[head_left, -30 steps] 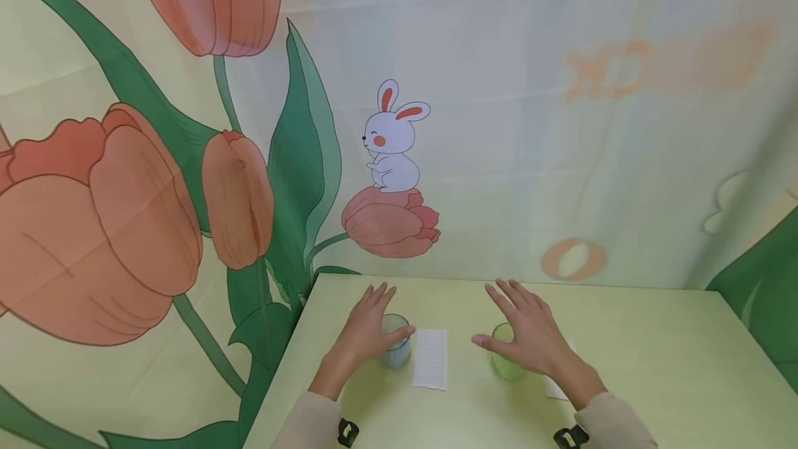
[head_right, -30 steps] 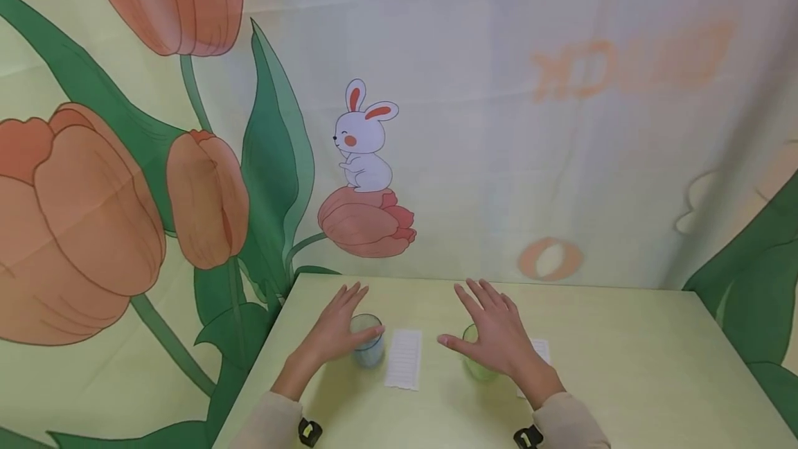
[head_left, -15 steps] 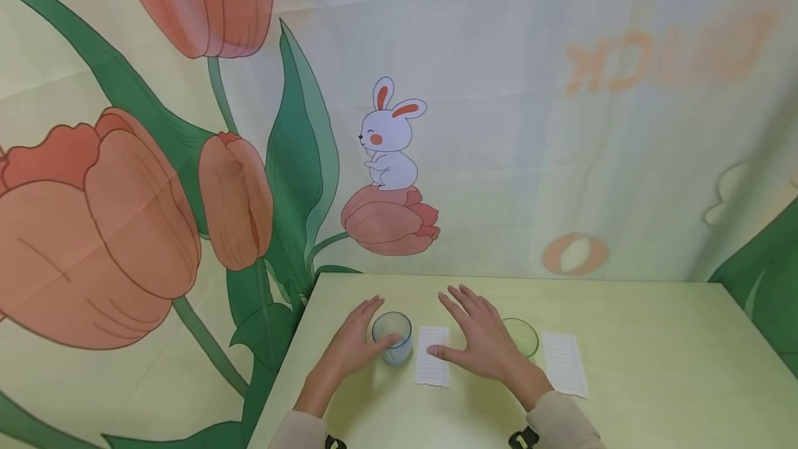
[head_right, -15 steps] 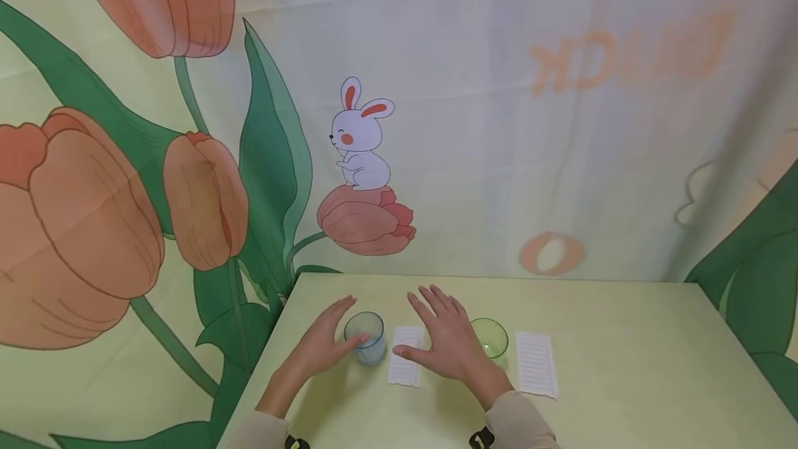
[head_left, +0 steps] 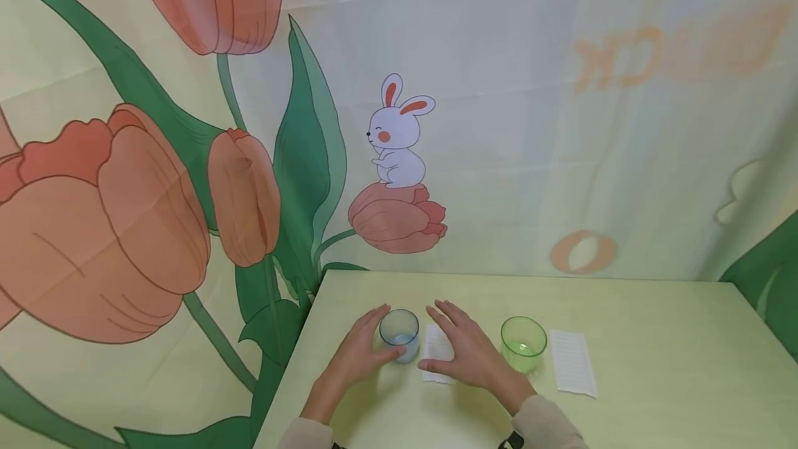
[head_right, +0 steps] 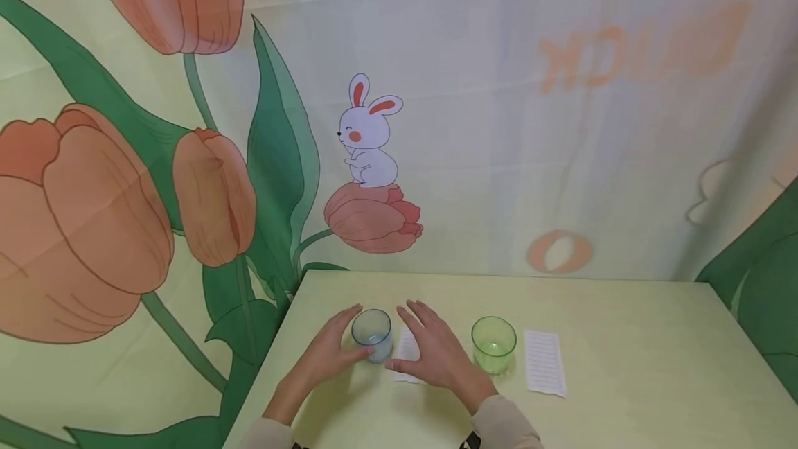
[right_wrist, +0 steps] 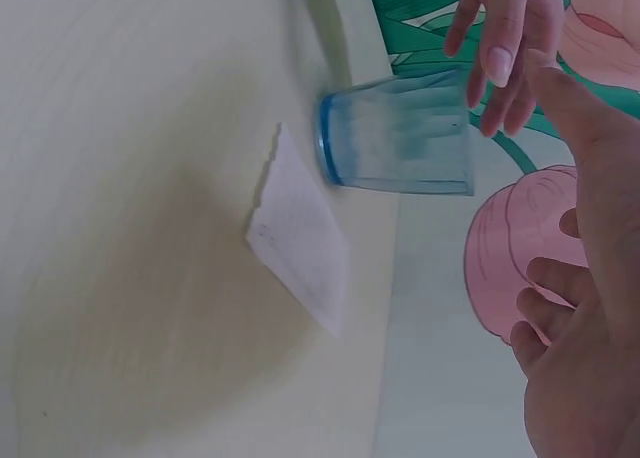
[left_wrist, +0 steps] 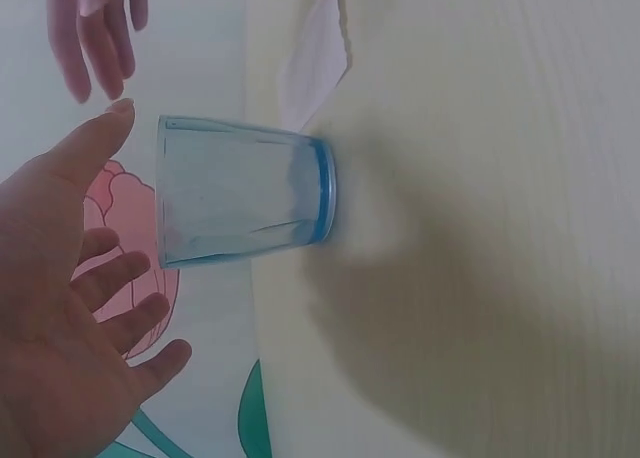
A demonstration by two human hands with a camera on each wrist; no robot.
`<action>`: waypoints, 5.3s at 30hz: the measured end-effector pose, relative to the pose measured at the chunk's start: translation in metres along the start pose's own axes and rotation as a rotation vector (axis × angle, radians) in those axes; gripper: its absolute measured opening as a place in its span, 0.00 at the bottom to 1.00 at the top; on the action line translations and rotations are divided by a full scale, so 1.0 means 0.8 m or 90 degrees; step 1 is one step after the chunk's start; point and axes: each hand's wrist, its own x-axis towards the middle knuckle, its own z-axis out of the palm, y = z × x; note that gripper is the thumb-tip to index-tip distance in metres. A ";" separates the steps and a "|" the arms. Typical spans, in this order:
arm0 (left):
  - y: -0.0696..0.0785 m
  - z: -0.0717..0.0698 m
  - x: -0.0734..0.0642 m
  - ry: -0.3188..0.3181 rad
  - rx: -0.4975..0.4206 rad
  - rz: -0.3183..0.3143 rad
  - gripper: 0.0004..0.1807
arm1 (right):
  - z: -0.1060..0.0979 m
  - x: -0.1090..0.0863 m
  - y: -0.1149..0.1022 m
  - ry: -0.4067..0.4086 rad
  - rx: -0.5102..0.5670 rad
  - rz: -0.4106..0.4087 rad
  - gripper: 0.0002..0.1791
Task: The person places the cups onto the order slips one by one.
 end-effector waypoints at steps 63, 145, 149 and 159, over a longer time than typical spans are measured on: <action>0.009 0.040 0.016 0.106 0.005 -0.015 0.39 | 0.084 -0.053 0.111 -0.047 0.064 0.094 0.53; 0.061 0.083 0.040 0.017 -0.060 0.022 0.47 | 0.073 -0.054 0.101 -0.016 0.117 0.088 0.49; 0.061 0.083 0.039 0.015 -0.059 0.020 0.47 | 0.072 -0.054 0.099 -0.005 0.110 0.080 0.48; 0.059 0.083 0.036 0.011 -0.069 0.024 0.46 | 0.085 -0.056 0.108 0.020 0.103 0.062 0.49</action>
